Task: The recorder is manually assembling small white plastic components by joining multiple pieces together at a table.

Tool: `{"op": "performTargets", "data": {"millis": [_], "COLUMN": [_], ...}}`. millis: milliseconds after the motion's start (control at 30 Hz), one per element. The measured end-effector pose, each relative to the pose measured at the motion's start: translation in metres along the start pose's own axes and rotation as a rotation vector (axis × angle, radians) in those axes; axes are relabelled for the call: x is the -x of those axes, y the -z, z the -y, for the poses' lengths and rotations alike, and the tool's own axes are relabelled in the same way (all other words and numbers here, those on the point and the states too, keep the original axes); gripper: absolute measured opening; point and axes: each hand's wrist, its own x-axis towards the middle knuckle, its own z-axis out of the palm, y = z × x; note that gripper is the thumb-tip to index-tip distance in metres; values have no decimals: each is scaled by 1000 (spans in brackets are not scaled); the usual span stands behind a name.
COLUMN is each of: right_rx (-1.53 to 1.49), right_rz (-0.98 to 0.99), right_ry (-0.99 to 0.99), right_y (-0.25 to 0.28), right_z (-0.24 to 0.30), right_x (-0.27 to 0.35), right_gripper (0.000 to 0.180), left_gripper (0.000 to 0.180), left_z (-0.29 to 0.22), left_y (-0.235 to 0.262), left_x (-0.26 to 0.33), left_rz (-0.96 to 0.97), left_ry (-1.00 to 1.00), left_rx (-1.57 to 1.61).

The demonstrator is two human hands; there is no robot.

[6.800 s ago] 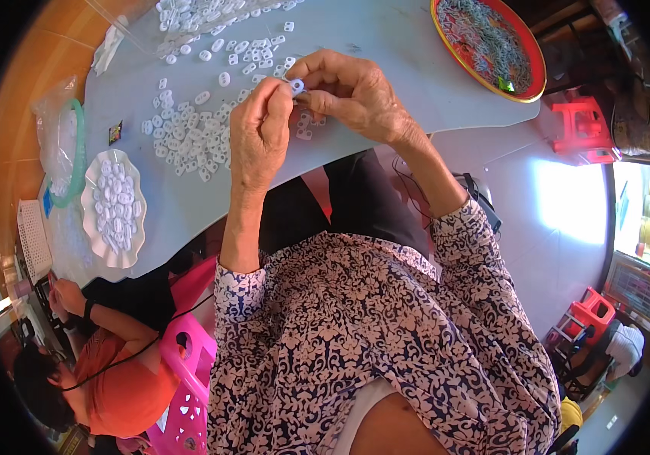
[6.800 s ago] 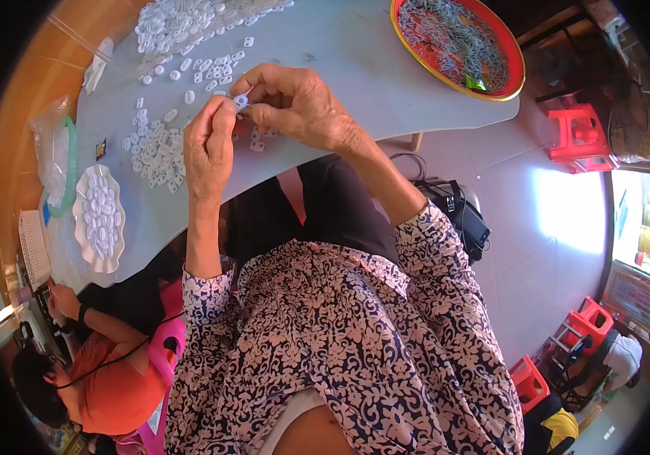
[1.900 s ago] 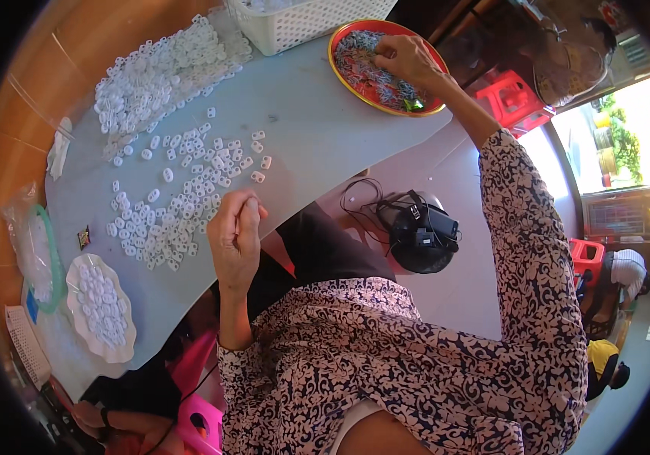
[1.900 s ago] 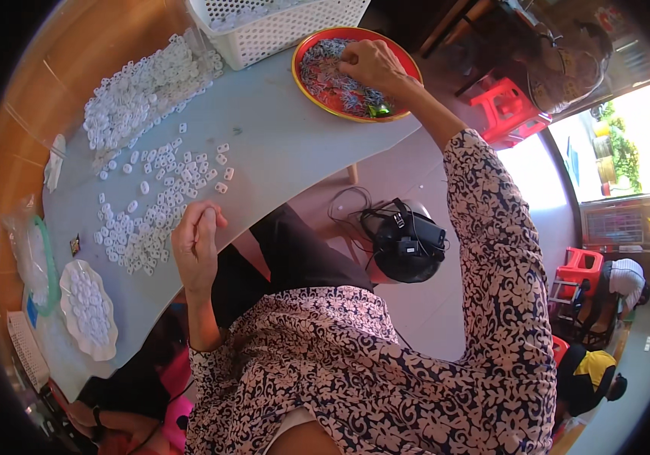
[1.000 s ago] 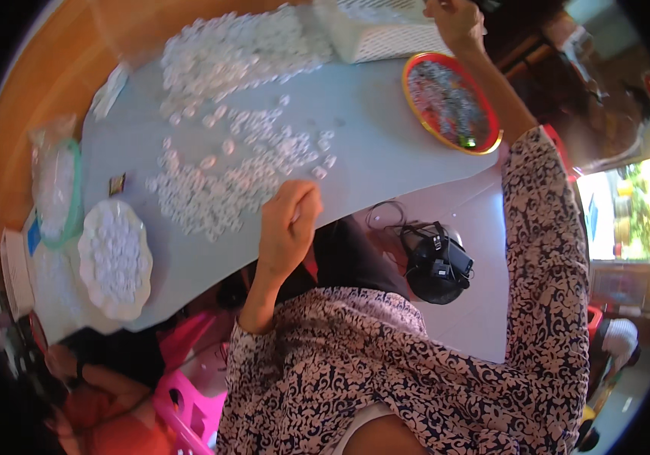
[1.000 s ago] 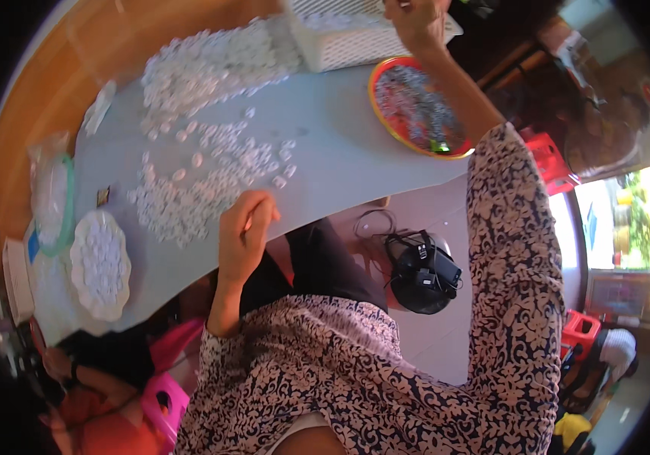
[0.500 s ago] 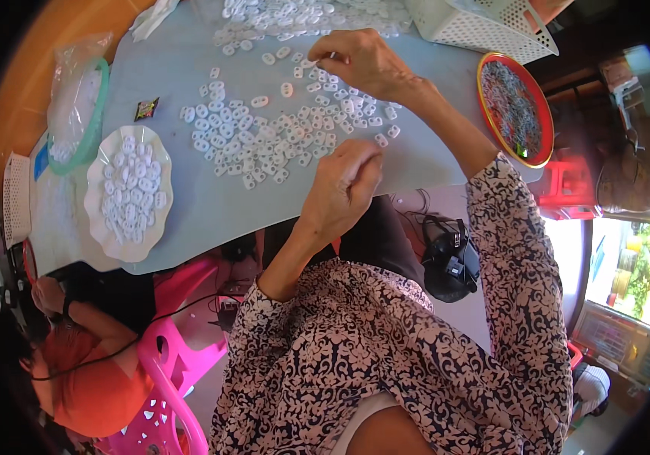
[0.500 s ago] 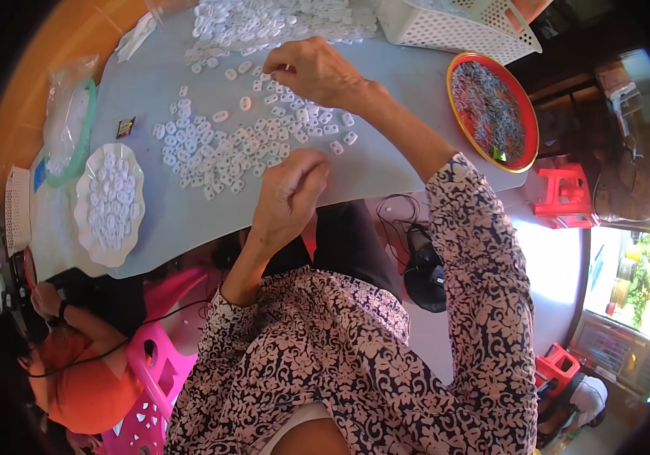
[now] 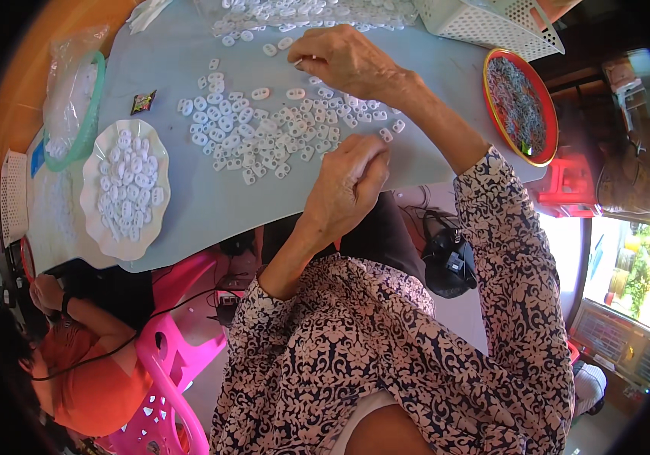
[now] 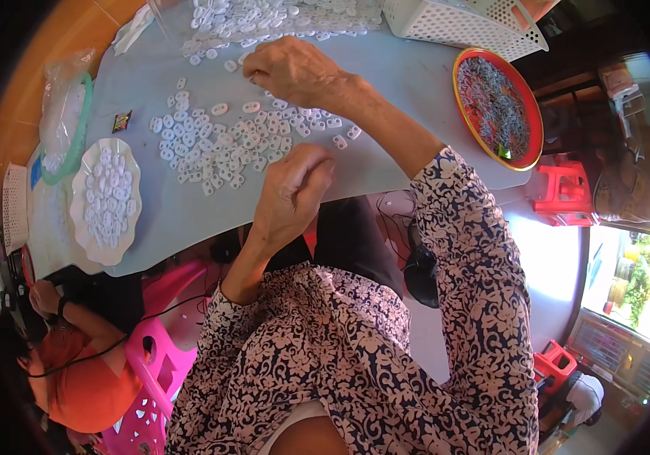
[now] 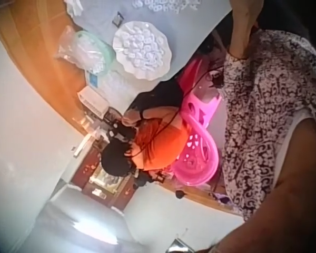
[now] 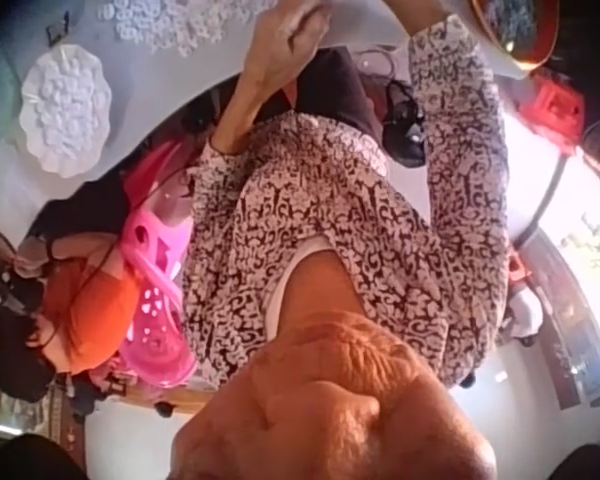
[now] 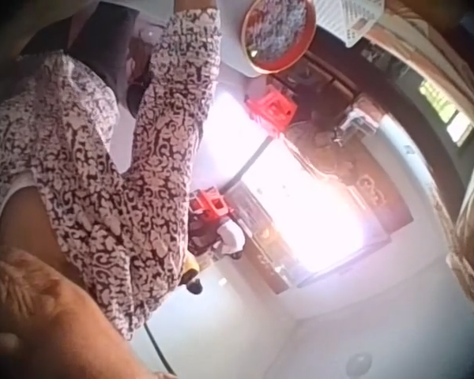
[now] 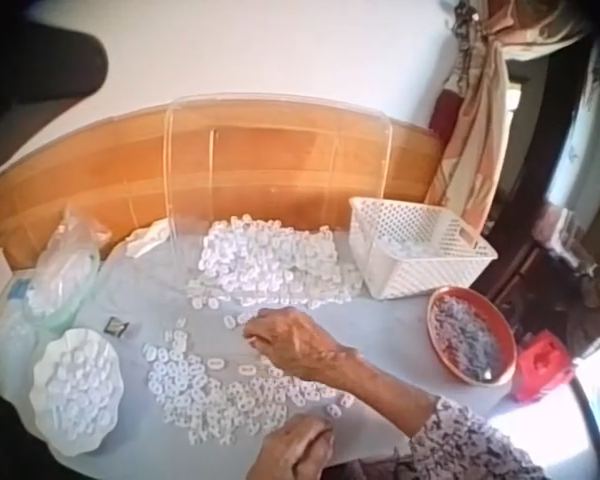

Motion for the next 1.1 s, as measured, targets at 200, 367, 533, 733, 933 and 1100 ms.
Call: {"op": "performTargets", "data": {"millis": [200, 367, 533, 733, 933, 1100], "right_rx": [83, 100, 176, 276, -191, -833], "right_rz": [33, 107, 151, 130, 19, -40], "right_ry": [24, -30, -19, 45, -299, -555], "right_y": [-5, -3, -8, -10, 13, 27], "right_z": [-10, -7, -5, 2, 12, 24], "right_x": [1, -6, -9, -8, 8, 45], "right_gripper": [12, 7, 5, 7, 13, 25], "left_gripper": [7, 7, 7, 8, 12, 18], "left_z": [-1, -2, -3, -7, -16, -24], "left_y": [-1, -1, 0, -1, 6, 15], "left_x": [0, 1, 3, 3, 6, -3], "left_rz": [6, 23, 25, 30, -16, -327], "left_ry": [-8, 21, 11, 68, 147, 97], "left_rx": [-36, -41, -45, -23, 141, 192]}}
